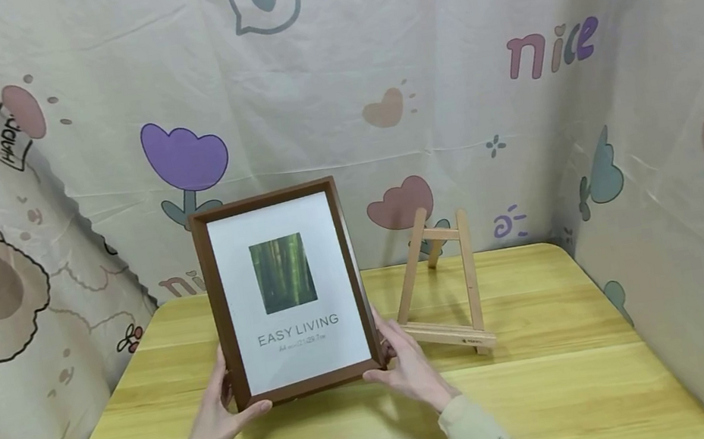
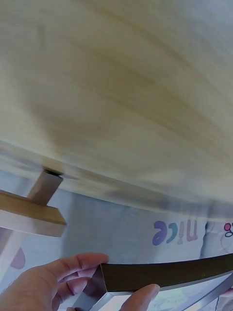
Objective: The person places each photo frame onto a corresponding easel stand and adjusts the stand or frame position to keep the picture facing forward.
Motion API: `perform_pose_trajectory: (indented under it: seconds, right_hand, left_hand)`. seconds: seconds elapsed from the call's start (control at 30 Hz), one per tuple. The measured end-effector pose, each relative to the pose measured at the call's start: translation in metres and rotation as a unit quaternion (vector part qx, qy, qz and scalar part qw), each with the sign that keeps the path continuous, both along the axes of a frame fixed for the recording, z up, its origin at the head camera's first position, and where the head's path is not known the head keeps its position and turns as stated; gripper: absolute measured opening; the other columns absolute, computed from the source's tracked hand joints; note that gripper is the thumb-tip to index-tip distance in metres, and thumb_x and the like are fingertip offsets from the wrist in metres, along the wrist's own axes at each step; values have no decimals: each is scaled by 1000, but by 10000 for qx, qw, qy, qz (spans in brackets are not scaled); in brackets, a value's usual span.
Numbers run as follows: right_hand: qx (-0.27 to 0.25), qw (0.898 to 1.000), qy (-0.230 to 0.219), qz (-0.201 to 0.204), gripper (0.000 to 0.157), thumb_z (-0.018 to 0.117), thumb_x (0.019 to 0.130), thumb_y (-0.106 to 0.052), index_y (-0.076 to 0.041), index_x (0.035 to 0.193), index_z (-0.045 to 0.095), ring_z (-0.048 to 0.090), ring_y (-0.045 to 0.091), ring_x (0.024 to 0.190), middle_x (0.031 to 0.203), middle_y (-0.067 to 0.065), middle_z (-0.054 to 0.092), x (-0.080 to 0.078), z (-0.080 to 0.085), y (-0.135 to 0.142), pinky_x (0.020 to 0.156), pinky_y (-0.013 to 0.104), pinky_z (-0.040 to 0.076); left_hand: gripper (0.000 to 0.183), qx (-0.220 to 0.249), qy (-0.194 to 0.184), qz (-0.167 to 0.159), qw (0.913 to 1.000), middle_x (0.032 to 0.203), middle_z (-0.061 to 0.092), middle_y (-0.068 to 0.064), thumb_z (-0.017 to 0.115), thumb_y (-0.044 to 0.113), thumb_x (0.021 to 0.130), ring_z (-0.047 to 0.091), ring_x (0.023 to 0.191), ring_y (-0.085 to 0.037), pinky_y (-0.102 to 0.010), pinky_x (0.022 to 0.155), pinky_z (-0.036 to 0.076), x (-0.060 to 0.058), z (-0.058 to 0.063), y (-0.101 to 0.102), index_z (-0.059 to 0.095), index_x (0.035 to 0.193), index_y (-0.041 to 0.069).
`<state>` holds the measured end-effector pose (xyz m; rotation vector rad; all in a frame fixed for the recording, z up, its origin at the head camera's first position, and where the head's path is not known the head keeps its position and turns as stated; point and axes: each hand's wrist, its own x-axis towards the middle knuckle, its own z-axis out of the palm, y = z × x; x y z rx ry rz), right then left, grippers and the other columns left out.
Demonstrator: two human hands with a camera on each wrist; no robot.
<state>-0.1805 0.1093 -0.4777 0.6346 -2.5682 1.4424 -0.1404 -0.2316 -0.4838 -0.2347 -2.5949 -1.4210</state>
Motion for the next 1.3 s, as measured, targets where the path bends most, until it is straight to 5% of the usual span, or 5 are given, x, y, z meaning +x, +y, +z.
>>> perform_pose_trajectory:
  seconds: [0.13, 0.43, 0.8, 1.1, 1.3]
  right_hand:
    - [-40, 10000, 24, -66, 112, 88, 72, -10, -18, 162, 22, 61, 36, 114, 145, 20, 53, 0, 0, 6, 105, 57, 50]
    - [136, 9992, 95, -373, 111, 88, 74, -17, -22, 162, 21, 47, 51, 133, 148, 23, 50, 3, 2, 21, 107, 74, 37]
    - [149, 9980, 140, -596, 111, 88, 74, -22, -24, 162, 21, 34, 55, 143, 158, 24, 39, 5, 2, 41, 105, 80, 29]
    - [216, 9967, 133, -768, 110, 88, 75, -22, -21, 162, 20, 21, 60, 146, 161, 25, 31, 8, 2, 56, 106, 82, 23]
    - [186, 9953, 50, -951, 110, 87, 76, -22, -26, 163, 18, 19, 60, 146, 162, 26, 30, 10, 2, 68, 105, 82, 23]
  left_hand:
    - [130, 104, 220, -126, 9996, 168, 18, -19, 89, 21, 76, 46, 137, -33, -8, 104, 37, -5, -1, 6, -8, 162, 28]
    - [128, 251, 578, -324, 9975, 164, 27, -19, 90, 19, 75, 55, 124, -19, -12, 99, 46, -17, -2, 21, -2, 164, 23]
    - [127, 365, 672, -623, 9951, 167, 24, -13, 90, 21, 75, 51, 132, -23, -24, 105, 50, -28, 1, 38, -1, 163, 28]
    - [127, 292, 641, -759, 9946, 170, 12, -16, 89, 22, 77, 28, 151, -42, -60, 115, 36, -37, 2, 53, -4, 164, 22]
    - [125, 398, 687, -935, 9925, 168, 20, -16, 89, 22, 77, 40, 144, -41, -58, 110, 45, -46, 4, 65, -1, 164, 22]
